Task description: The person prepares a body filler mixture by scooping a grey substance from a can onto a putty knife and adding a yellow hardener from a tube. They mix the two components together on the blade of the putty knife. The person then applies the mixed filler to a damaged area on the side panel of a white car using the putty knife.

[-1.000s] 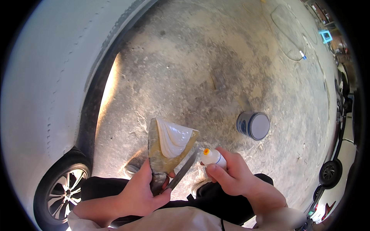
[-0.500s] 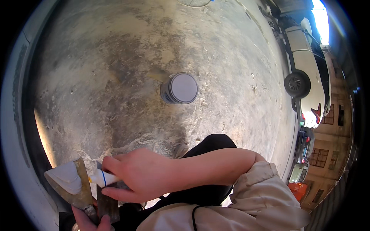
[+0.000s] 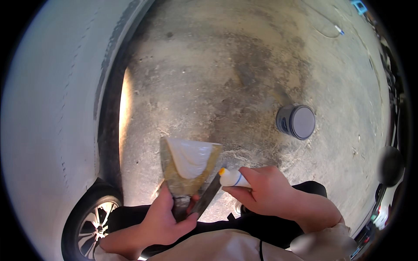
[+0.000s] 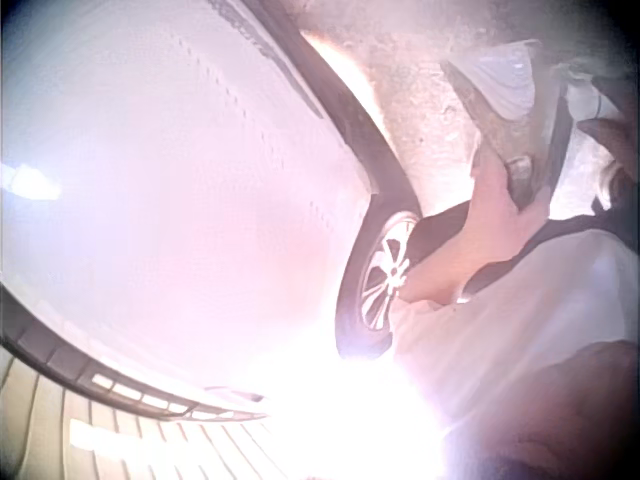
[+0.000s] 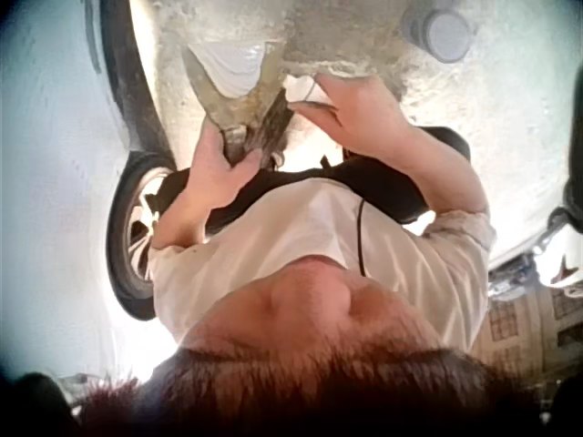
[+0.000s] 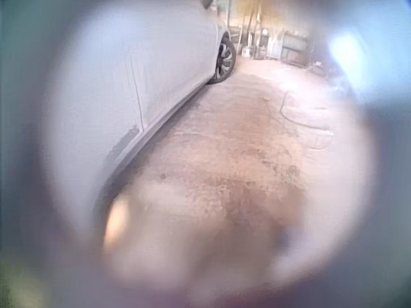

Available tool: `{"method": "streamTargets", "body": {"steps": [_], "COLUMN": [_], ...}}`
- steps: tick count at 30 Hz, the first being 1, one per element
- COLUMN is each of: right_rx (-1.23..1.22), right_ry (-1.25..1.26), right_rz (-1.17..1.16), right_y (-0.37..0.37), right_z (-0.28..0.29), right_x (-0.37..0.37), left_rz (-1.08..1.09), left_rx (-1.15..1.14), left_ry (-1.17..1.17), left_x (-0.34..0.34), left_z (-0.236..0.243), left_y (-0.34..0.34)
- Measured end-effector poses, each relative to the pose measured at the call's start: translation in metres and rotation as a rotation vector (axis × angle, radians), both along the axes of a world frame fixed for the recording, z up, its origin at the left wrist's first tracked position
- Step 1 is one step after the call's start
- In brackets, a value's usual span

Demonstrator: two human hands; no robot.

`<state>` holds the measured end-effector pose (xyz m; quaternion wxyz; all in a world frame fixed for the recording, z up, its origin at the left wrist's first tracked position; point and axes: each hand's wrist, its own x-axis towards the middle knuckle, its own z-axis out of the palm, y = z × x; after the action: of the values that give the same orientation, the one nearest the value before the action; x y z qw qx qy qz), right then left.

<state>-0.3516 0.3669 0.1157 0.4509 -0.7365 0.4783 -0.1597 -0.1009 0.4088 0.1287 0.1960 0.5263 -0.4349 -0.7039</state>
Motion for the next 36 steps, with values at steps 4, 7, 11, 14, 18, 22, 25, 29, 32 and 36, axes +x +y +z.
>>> {"method": "streamTargets", "body": {"steps": [4,7,11,14,18,22,25,29,32,36], "right_rx": [-0.018,-0.032,-0.045,-0.048,-0.052,-0.049,-0.044,-0.045,0.006,-0.042], "right_ry": [0.034,0.03,0.022,0.013,0.02,0.002,-0.012,-0.015,0.01,-0.032], "right_rz": [0.026,0.025,0.033,0.03,0.049,0.048,0.047,0.053,0.059,0.05], "right_y": [0.0042,0.0058,0.0061,0.0066,0.0077,0.0072,0.0065,0.0068,0.0061,0.0064], "right_z": [-0.0037,-0.0052,-0.0024,-0.0005,-0.0024,-0.0004,-0.0003,-0.0006,0.0016,0.0007], "right_x": [0.0002,0.0,0.0022,0.0029,0.0032,0.0039,0.0048,0.0046,0.0038,0.0041], "left_rz": [-0.036,-0.09,-0.116,-0.079,-0.092,-0.102,-0.107,-0.095,-0.09,-0.103], "left_rx": [0.031,0.022,0.078,0.07,0.039,0.054,0.063,0.069,0.041,0.054], "left_ry": [0.022,0.028,0.025,0.067,0.066,0.05,0.056,0.046,0.063,0.07], "left_x": [-0.0028,-0.0006,-0.0011,-0.0051,-0.0041,-0.0036,-0.0024,-0.003,-0.0039,-0.0025], "left_z": [0.0055,0.0025,0.0072,0.0093,0.0075,0.009,0.0072,0.0081,0.0062,0.0059], "left_y": [-0.0017,0.0014,0.0009,0.0011,0.0021,0.0021,0.0031,0.0025,0.0028,0.0035]}}
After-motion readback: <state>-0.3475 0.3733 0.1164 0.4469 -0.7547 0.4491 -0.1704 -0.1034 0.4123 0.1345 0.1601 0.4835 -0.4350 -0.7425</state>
